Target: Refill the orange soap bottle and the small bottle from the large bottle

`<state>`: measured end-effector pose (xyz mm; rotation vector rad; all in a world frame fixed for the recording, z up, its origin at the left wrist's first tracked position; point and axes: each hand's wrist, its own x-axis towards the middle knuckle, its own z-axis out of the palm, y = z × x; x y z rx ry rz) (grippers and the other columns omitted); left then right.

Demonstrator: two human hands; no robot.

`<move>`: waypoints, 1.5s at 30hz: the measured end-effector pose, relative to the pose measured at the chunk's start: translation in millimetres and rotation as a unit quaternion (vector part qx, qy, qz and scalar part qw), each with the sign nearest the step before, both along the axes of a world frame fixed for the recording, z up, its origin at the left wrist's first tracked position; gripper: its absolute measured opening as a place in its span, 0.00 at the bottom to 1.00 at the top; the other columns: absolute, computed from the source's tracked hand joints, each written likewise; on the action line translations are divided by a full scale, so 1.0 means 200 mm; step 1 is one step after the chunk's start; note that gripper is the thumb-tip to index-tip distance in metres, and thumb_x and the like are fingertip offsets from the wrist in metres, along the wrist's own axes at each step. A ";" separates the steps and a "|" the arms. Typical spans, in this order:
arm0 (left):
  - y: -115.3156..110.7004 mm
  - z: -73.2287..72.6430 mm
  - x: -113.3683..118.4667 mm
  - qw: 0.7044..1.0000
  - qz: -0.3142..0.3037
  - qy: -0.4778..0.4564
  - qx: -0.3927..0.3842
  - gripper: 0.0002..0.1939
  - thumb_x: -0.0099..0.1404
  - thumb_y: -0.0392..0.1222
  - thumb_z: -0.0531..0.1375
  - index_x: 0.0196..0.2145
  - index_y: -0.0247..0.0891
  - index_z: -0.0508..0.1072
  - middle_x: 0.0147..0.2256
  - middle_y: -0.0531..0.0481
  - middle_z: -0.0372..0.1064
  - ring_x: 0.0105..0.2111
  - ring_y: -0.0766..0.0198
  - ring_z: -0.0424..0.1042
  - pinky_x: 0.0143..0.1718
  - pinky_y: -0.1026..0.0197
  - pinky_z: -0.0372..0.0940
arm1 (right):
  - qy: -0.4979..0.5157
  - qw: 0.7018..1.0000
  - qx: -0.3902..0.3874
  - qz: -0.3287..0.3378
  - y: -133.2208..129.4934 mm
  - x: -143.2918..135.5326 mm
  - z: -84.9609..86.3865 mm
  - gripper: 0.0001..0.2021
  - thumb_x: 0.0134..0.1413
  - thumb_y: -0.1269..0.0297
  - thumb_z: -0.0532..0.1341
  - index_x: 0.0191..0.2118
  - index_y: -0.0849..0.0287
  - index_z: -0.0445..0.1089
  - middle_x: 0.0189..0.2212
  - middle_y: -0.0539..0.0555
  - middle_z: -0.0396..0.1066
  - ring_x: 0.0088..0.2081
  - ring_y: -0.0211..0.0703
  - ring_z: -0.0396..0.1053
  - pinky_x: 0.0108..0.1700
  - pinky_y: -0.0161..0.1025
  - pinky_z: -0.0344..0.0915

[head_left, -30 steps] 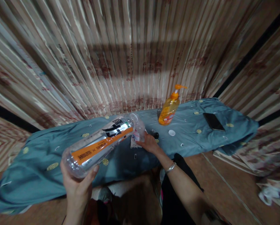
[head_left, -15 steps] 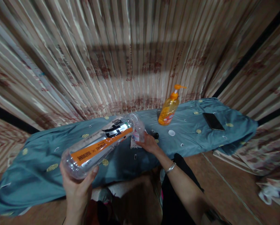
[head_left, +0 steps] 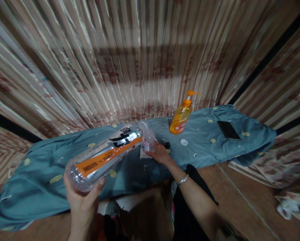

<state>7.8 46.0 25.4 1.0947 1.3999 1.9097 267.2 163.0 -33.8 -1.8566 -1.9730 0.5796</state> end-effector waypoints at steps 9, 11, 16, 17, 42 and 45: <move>0.00 -0.02 -0.02 1.000 -0.001 0.005 0.001 0.55 0.38 0.42 0.79 0.64 0.51 0.68 0.59 0.42 0.71 0.60 0.34 0.69 0.65 0.25 0.56 | 0.010 1.000 -0.020 0.001 0.00 0.00 0.01 0.27 0.63 0.56 0.68 0.61 0.65 0.67 0.55 0.68 0.77 0.57 0.56 0.76 0.59 0.45 0.70; 0.00 -0.02 -0.02 1.000 0.002 0.006 -0.001 0.55 0.39 0.43 0.79 0.65 0.51 0.67 0.60 0.41 0.70 0.61 0.33 0.68 0.65 0.24 0.55 | 0.009 1.000 -0.021 0.002 0.00 0.00 0.01 0.28 0.63 0.56 0.68 0.62 0.66 0.66 0.56 0.68 0.76 0.58 0.57 0.76 0.60 0.45 0.69; 0.00 -0.01 -0.01 1.000 0.005 0.010 0.002 0.54 0.40 0.43 0.79 0.65 0.50 0.67 0.61 0.41 0.69 0.63 0.31 0.66 0.66 0.26 0.54 | 0.012 1.000 -0.022 0.004 -0.01 0.00 0.03 0.27 0.63 0.56 0.68 0.61 0.65 0.66 0.55 0.67 0.77 0.57 0.57 0.76 0.59 0.45 0.69; 0.00 -0.01 -0.01 1.000 0.001 0.012 0.003 0.54 0.40 0.43 0.79 0.65 0.50 0.67 0.61 0.41 0.69 0.64 0.32 0.66 0.66 0.27 0.55 | 0.012 1.000 -0.023 0.003 -0.01 0.00 0.03 0.27 0.63 0.56 0.68 0.61 0.65 0.66 0.55 0.68 0.77 0.57 0.57 0.76 0.58 0.45 0.69; 0.00 -0.03 -0.03 1.000 -0.004 0.019 0.009 0.51 0.42 0.44 0.79 0.63 0.50 0.69 0.58 0.41 0.71 0.59 0.35 0.70 0.65 0.24 0.55 | 0.022 0.999 -0.025 -0.009 0.00 0.00 0.01 0.27 0.61 0.57 0.69 0.60 0.65 0.67 0.53 0.66 0.78 0.56 0.56 0.77 0.57 0.44 0.71; 0.00 -0.03 -0.03 1.000 -0.005 0.024 0.007 0.50 0.43 0.43 0.79 0.64 0.50 0.68 0.58 0.41 0.71 0.58 0.37 0.71 0.64 0.25 0.57 | 0.012 0.999 -0.029 -0.009 0.00 0.00 0.01 0.26 0.62 0.55 0.68 0.60 0.65 0.67 0.53 0.66 0.78 0.56 0.56 0.77 0.57 0.43 0.70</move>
